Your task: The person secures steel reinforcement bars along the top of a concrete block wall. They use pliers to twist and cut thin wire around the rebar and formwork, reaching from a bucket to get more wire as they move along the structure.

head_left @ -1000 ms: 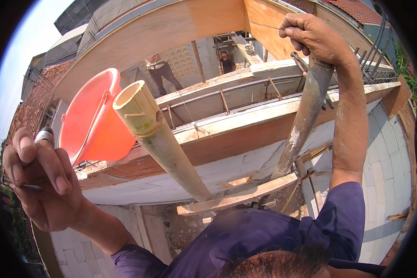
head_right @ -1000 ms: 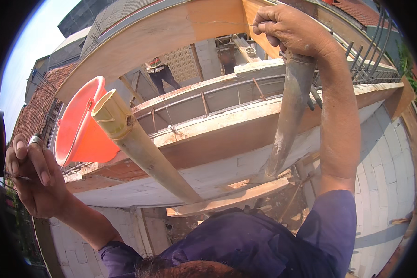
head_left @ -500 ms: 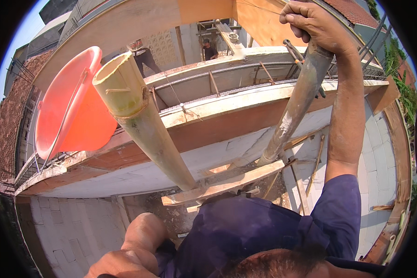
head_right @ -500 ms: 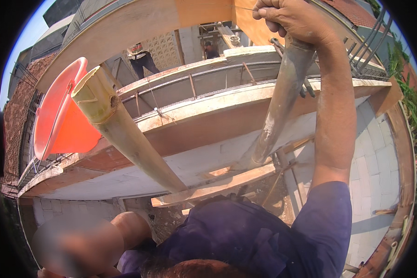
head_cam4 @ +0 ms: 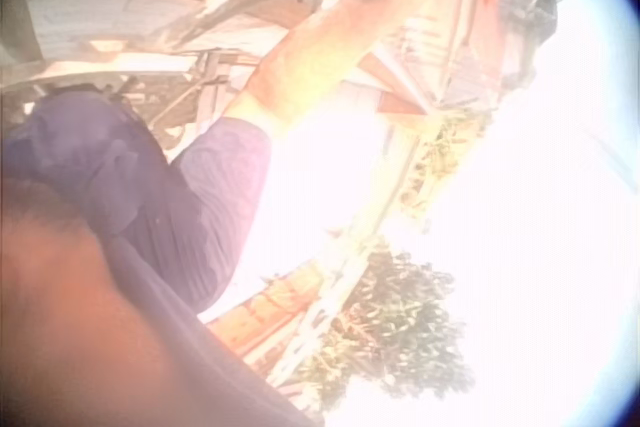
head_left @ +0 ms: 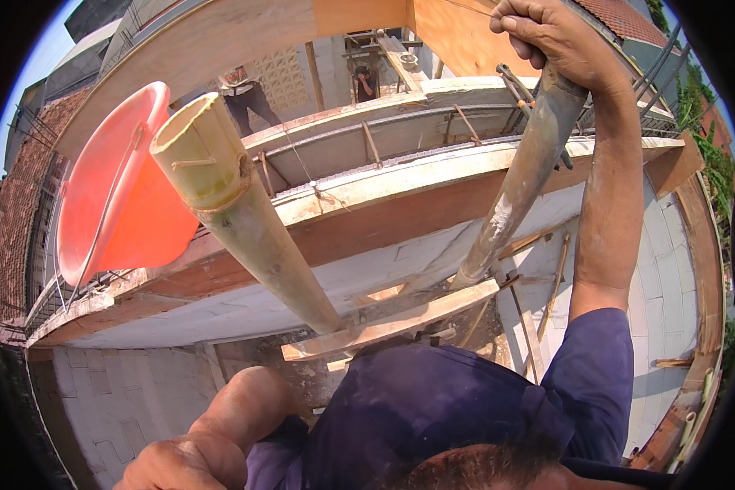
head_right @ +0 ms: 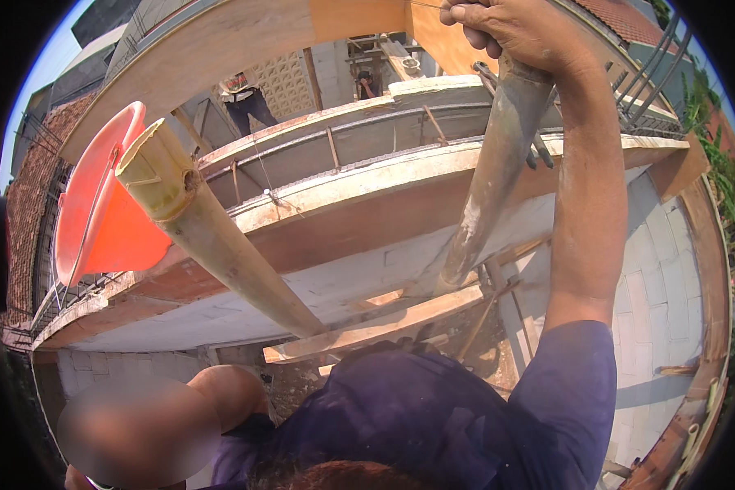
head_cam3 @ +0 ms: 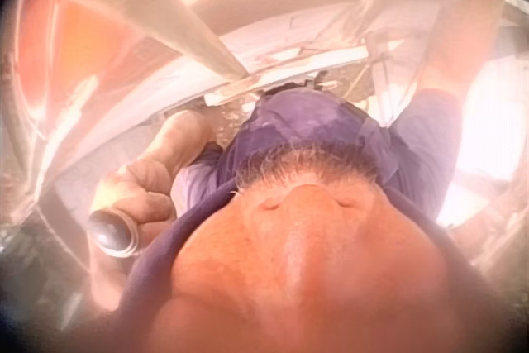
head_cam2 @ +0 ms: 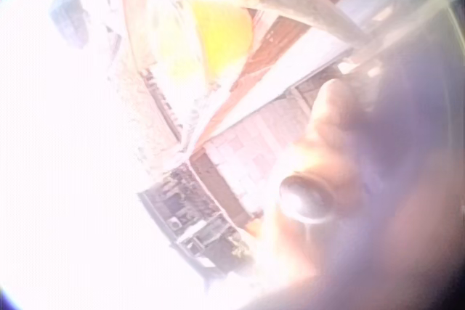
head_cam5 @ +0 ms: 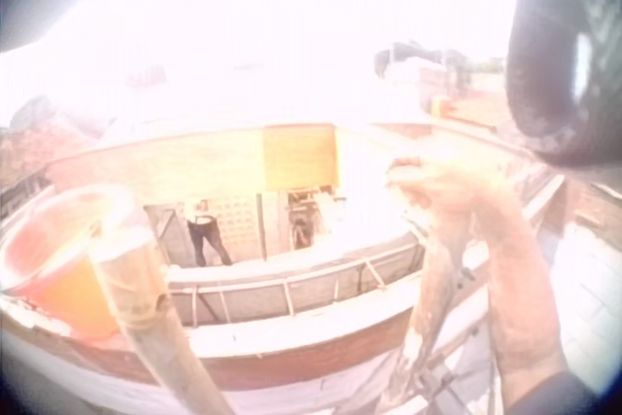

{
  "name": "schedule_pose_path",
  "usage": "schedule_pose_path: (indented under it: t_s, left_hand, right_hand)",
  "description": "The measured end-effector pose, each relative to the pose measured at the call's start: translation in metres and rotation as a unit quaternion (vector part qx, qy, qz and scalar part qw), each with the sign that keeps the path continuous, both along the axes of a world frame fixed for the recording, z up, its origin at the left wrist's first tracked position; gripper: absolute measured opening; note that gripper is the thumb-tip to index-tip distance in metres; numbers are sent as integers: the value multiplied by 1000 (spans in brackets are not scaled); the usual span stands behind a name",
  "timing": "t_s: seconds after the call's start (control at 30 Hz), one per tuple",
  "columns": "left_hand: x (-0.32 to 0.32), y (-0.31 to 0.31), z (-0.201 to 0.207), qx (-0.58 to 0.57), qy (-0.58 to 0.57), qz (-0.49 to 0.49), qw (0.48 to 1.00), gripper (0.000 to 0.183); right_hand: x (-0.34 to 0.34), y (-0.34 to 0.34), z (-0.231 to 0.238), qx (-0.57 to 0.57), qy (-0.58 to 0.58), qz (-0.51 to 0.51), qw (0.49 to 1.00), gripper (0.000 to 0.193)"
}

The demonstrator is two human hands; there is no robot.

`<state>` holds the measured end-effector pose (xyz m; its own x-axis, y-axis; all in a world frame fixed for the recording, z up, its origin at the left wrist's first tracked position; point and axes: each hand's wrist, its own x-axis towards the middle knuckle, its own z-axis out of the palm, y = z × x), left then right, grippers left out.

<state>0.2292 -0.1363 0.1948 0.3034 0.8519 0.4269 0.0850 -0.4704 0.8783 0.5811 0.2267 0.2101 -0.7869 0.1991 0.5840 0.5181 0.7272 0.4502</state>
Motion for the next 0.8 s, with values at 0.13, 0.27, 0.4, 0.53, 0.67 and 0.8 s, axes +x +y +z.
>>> schedule_pose_path:
  t_s: [0.13,0.27,0.4,0.53,0.67,0.8]
  left_hand:
    - [60,52,-36,102,-333,29,937,17]
    - [96,159,-94,8,-476,6,879,21]
    - [123,248,-103,-2,-336,51,940,18]
    - [161,345,-87,79,-76,194,975,19]
    - [175,408,-97,63,172,241,953,22]
    - [187,441,-100,42,157,180,970,21]
  right_hand:
    - [-31,-17,7,-401,278,-117,865,22]
    - [-6,-6,0,-385,310,-129,860,21]
    - [-8,-4,4,-350,371,-95,855,19]
    - [8,11,10,-251,467,-39,847,18]
    - [49,18,-13,-174,550,-24,816,17]
    - [109,2,-80,-268,468,-171,824,28]
